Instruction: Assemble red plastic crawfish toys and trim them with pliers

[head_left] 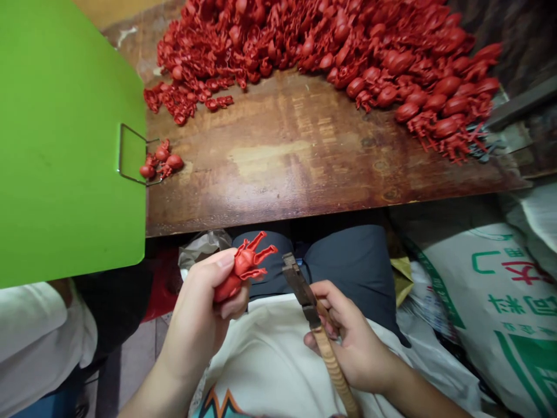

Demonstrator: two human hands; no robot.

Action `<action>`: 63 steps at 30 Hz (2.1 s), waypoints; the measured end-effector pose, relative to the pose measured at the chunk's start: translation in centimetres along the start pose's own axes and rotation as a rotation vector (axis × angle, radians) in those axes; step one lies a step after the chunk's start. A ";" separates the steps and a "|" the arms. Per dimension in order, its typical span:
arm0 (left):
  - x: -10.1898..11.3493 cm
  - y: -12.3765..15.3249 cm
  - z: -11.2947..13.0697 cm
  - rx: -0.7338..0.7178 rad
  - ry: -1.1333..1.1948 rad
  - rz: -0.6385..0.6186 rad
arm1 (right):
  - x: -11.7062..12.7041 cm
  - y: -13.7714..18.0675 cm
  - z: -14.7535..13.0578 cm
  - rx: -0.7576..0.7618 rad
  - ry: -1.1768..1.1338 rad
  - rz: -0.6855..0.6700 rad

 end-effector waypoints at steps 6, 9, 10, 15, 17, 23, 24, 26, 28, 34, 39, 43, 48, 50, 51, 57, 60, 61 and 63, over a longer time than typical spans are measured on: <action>1.0 0.8 -0.5 -0.222 -0.541 0.136 | 0.2 0.1 0.2 0.012 0.013 0.016; 1.4 1.3 -0.3 -0.486 -0.971 0.157 | 0.4 0.4 -0.2 0.049 0.095 0.042; 1.5 1.4 -0.3 -0.552 -1.064 0.124 | 0.4 0.5 -0.3 0.068 0.129 0.046; 1.7 1.2 -0.5 -0.623 -1.224 0.020 | 0.4 0.6 -0.8 0.135 0.197 -0.020; 1.5 1.0 -0.5 -0.599 -1.278 0.026 | 0.3 0.5 -0.9 0.138 0.193 -0.034; 0.9 0.9 -0.4 -0.488 -1.182 -0.081 | 0.0 0.4 -1.3 0.088 0.160 -0.019; 0.9 0.9 -0.4 -0.465 -1.166 -0.102 | 0.0 0.4 -1.4 0.088 0.153 -0.023; 0.9 1.0 -0.5 -0.447 -1.168 -0.114 | -0.1 0.4 -1.4 0.102 0.142 -0.035; 1.0 1.0 -0.6 -0.463 -1.202 -0.094 | -0.1 0.5 -1.3 0.128 0.122 -0.081; 0.8 1.1 -1.2 -0.554 -1.294 -0.074 | 0.0 0.7 -1.8 0.134 -0.035 -0.266; 0.5 1.2 -1.5 -0.564 -1.310 -0.131 | -0.2 0.9 -2.9 0.026 0.054 -0.292; 0.3 1.1 -1.6 -0.586 -1.314 -0.129 | -0.7 0.9 -3.1 0.124 0.112 -0.234; 0.3 1.0 -1.3 -0.590 -1.179 -0.150 | -0.9 0.9 -2.2 0.204 0.314 -0.094; 0.5 0.7 -0.8 -0.567 -0.991 -0.191 | -0.8 1.0 -2.1 0.263 0.423 -0.038; 0.6 0.6 -0.5 -0.551 -0.898 -0.232 | -0.7 1.1 -2.1 0.312 0.465 -0.022; -0.1 0.5 1.3 -0.668 -0.858 -0.436 | -0.2 0.5 -1.8 0.470 0.598 0.018; -1.1 1.1 1.4 -0.726 -0.924 -0.468 | -0.1 -0.3 -0.8 0.519 0.714 0.136; -1.4 1.2 1.3 -0.728 -0.924 -0.477 | -0.1 -0.5 -0.5 0.543 0.738 0.184; -1.8 1.3 1.0 -0.729 -0.921 -0.476 | 0.0 -0.9 0.2 0.583 0.751 0.297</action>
Point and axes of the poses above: each hand's wrist, its own y-axis away from the middle knuckle, its own x-axis out of the back of the hand, z = x × y, the point moved 2 cm from there along -y, towards the middle knuckle, and after that the axes turned 14 degrees about -z, right-handed, at the moved point
